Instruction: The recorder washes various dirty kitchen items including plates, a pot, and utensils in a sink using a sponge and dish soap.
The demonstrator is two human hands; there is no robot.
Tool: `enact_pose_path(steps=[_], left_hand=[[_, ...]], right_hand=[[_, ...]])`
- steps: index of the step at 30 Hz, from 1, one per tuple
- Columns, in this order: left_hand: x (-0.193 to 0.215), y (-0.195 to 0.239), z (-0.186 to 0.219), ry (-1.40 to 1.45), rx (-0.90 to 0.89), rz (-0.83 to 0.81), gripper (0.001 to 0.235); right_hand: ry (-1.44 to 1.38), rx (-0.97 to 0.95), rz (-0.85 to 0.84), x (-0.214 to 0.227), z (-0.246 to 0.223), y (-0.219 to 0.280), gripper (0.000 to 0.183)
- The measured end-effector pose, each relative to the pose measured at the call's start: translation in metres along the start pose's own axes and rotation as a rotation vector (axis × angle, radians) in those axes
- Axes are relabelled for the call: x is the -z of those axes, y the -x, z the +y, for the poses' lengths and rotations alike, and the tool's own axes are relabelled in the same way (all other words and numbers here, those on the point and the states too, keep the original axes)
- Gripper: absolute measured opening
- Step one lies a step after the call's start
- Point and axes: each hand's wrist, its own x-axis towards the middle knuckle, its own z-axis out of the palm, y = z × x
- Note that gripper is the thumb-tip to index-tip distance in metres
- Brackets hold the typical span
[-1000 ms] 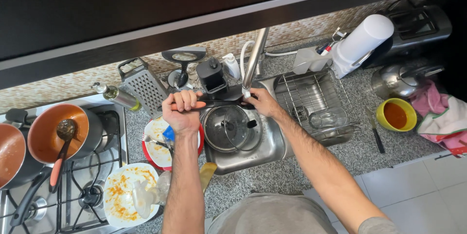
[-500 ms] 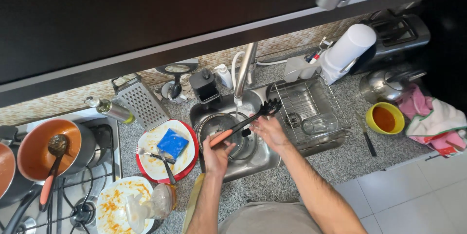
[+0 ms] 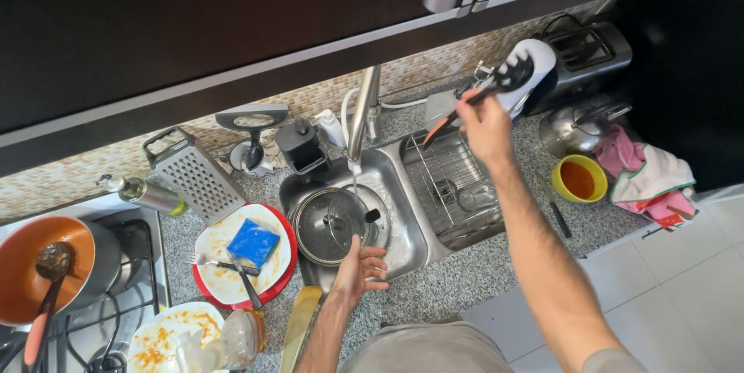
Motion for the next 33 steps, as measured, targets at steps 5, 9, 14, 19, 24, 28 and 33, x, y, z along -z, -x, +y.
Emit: enact_pose_path(steps=[5,9,14,19,24,28,33], left_hand=[[-0.002,0.033,0.007,-0.066,-0.005,0.021,0.074],[-0.005,0.055,0.011,-0.086,-0.026,0.049,0.066],[-0.004,0.077,0.013,-0.129,-0.068,0.060,0.053],[0.016,0.078,-0.002,-0.154,-0.152,0.211,0.043],[0.048,0.055,-0.033,-0.298,-0.404,0.386,0.031],[0.058,0.071,-0.037,-0.401,-0.450,0.449,0.023],[0.077,0.084,-0.044,-0.784,-0.446,0.669,0.027]], right_hand=[[0.129,0.317,0.200,0.029,-0.014,-0.084,0.015],[0.068,0.153,0.195,0.009,0.010,-0.131,0.016],[0.291,0.068,0.080,-0.026,0.119,-0.151,0.017],[0.360,0.080,0.029,-0.046,0.104,-0.089,0.021],[0.560,-0.005,0.050,-0.074,0.171,-0.059,0.058],[0.446,0.008,-0.069,-0.082,0.166,-0.027,0.063],[0.566,0.043,-0.245,-0.109,0.162,0.022,0.034]])
